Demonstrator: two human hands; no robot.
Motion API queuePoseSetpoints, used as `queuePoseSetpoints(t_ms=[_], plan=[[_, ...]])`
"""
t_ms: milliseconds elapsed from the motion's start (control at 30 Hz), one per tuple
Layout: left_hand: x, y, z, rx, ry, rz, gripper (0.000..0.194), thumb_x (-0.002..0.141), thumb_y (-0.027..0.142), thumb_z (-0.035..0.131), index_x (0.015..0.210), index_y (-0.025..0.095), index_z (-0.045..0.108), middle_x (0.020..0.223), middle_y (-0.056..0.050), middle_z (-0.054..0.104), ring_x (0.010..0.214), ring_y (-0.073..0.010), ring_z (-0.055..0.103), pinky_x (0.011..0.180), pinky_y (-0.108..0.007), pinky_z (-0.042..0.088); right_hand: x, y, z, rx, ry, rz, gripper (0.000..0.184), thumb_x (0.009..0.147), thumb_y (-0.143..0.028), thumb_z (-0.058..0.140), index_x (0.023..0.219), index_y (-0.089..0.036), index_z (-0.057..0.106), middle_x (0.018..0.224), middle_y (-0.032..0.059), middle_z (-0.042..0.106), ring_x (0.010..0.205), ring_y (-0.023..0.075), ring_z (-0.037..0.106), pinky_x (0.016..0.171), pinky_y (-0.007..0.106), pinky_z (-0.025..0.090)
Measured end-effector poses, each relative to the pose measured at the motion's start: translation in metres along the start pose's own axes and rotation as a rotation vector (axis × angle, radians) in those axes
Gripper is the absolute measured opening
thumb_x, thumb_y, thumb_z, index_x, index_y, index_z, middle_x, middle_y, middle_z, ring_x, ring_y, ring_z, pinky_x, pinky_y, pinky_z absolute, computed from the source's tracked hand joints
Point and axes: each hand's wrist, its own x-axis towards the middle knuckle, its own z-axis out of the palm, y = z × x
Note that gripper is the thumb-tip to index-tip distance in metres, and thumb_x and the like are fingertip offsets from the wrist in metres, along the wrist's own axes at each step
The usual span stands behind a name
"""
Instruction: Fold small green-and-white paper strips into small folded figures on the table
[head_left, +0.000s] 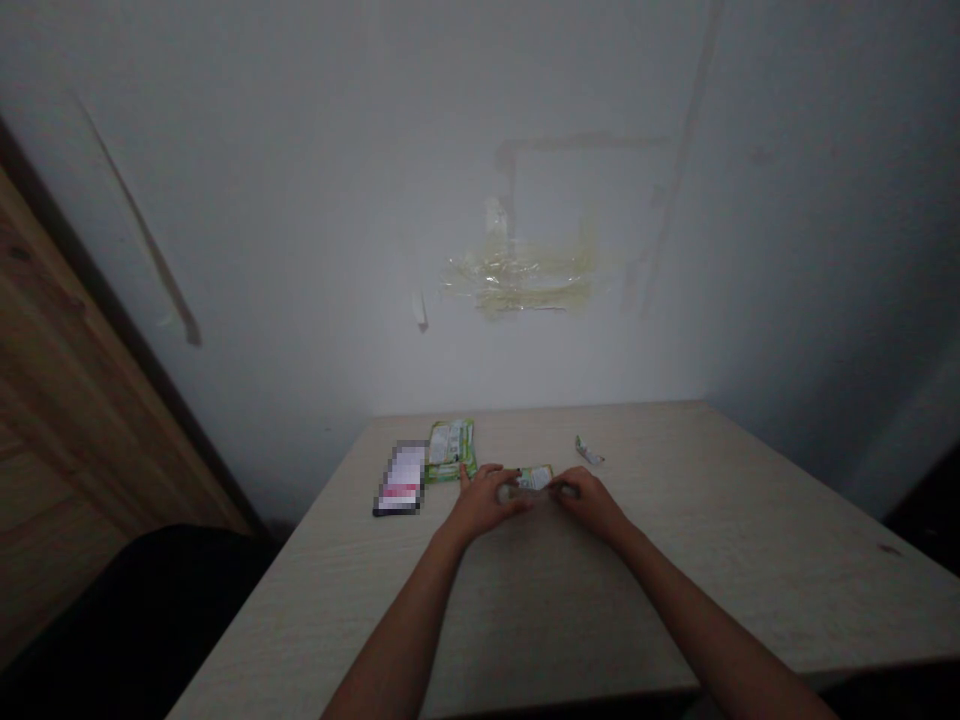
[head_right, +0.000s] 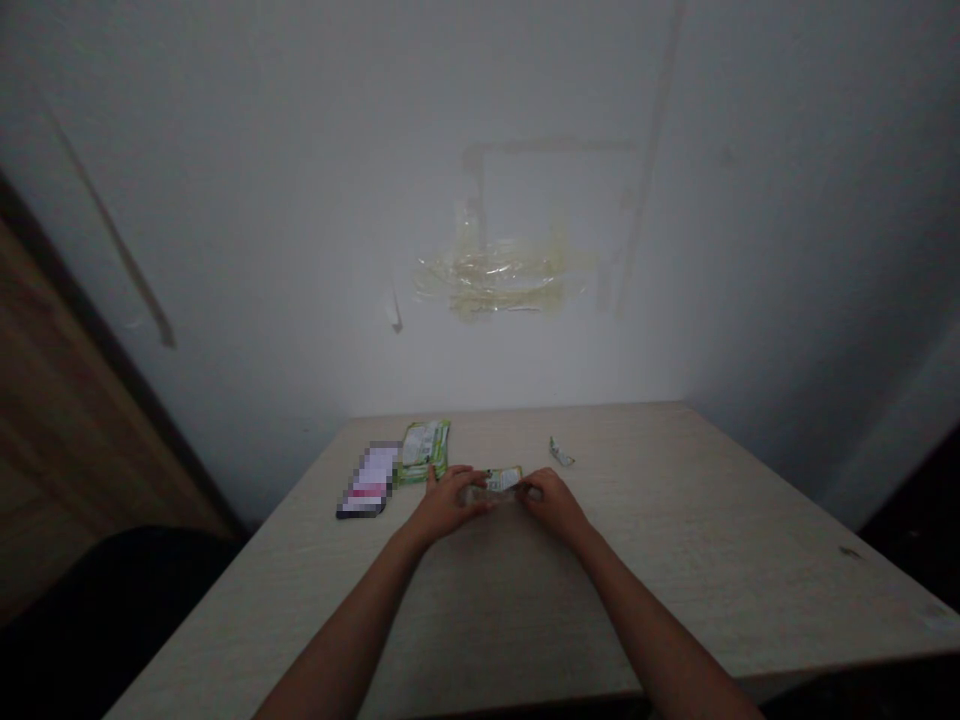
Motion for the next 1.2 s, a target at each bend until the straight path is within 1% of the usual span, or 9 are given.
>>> queuePoseSetpoints(t_ms=[167,300,400,500,633,733,800,933,1200], plan=[[0.004,-0.004,0.009,-0.008,0.091,-0.084,0.055,0.079,0.048,0.063,0.131,0.033,0.052,0.117,-0.003,0.065,0.118,-0.0229,0.054,0.114,-0.061,-0.003,0.001,-0.003,0.005,-0.108,0.061,0.023,0.012,0.082,-0.025,0.059,0.081,-0.017,0.068,0.081,0.0059,0.067,0.084,0.0215,0.058,0.079,0.033,0.045],[0.008,-0.005,0.013,0.026,0.099,-0.123,0.06,0.08,0.043,0.064,0.136,0.032,0.046,0.112,-0.003,0.066,0.114,-0.0219,0.055,0.115,-0.06,0.0,0.004,-0.002,0.011,-0.202,0.056,0.068,0.015,0.081,-0.03,0.062,0.076,-0.017,0.065,0.075,0.0054,0.064,0.081,0.0221,0.056,0.074,0.032,0.043],[0.01,-0.005,0.014,0.023,0.119,-0.147,0.062,0.079,0.039,0.066,0.137,0.032,0.044,0.108,-0.001,0.066,0.113,-0.022,0.055,0.114,-0.062,0.0,0.005,-0.003,0.012,-0.208,0.052,0.101,0.019,0.08,-0.03,0.064,0.094,-0.016,0.066,0.075,0.0051,0.064,0.081,0.0227,0.055,0.075,0.032,0.043],[0.012,-0.004,0.014,0.029,0.118,-0.159,0.066,0.078,0.037,0.067,0.138,0.032,0.041,0.111,-0.002,0.065,0.118,-0.023,0.053,0.113,-0.065,0.0,0.004,-0.005,0.013,-0.199,0.076,0.137,0.04,0.079,-0.027,0.064,0.117,-0.015,0.059,0.076,0.0048,0.064,0.085,0.0238,0.056,0.081,0.034,0.044],[0.01,-0.001,0.012,0.1,0.105,-0.16,0.066,0.078,0.038,0.067,0.139,0.031,0.042,0.127,-0.006,0.059,0.128,-0.0258,0.045,0.114,-0.065,0.002,0.004,-0.007,0.013,-0.235,0.091,0.116,0.057,0.078,-0.024,0.063,0.132,-0.014,0.049,0.095,0.0094,0.064,0.096,0.0251,0.055,0.089,0.038,0.043],[0.008,0.0,0.011,0.142,0.111,-0.102,0.053,0.08,0.038,0.065,0.131,0.037,0.051,0.138,-0.004,0.053,0.133,-0.0276,0.039,0.112,-0.068,0.002,0.004,-0.006,0.013,-0.253,0.05,0.018,0.048,0.079,-0.021,0.061,0.127,-0.019,0.057,0.118,0.0112,0.061,0.11,0.0261,0.052,0.097,0.041,0.04],[0.006,0.0,0.011,0.164,0.091,-0.048,0.041,0.083,0.038,0.061,0.124,0.042,0.057,0.138,0.001,0.054,0.135,-0.0282,0.036,0.11,-0.071,0.0,0.003,-0.005,0.013,-0.24,-0.014,-0.053,0.036,0.082,-0.021,0.058,0.118,-0.023,0.064,0.124,0.0091,0.06,0.116,0.0254,0.051,0.099,0.042,0.039],[0.004,-0.001,0.015,0.188,0.035,-0.007,0.027,0.088,0.039,0.055,0.113,0.046,0.064,0.131,0.005,0.061,0.137,-0.0292,0.034,0.107,-0.075,-0.003,0.002,-0.002,0.012,-0.195,-0.096,-0.1,0.03,0.084,-0.027,0.06,0.113,-0.023,0.067,0.119,0.0082,0.066,0.112,0.0234,0.056,0.099,0.041,0.041],[0.002,-0.001,0.015,0.171,0.052,-0.013,0.026,0.086,0.047,0.056,0.11,0.044,0.067,0.129,0.003,0.062,0.134,-0.0297,0.036,0.107,-0.074,-0.007,0.002,0.0,0.009,-0.18,-0.089,-0.122,0.031,0.081,-0.029,0.066,0.112,-0.023,0.068,0.118,0.0083,0.066,0.111,0.0244,0.057,0.098,0.043,0.042]])
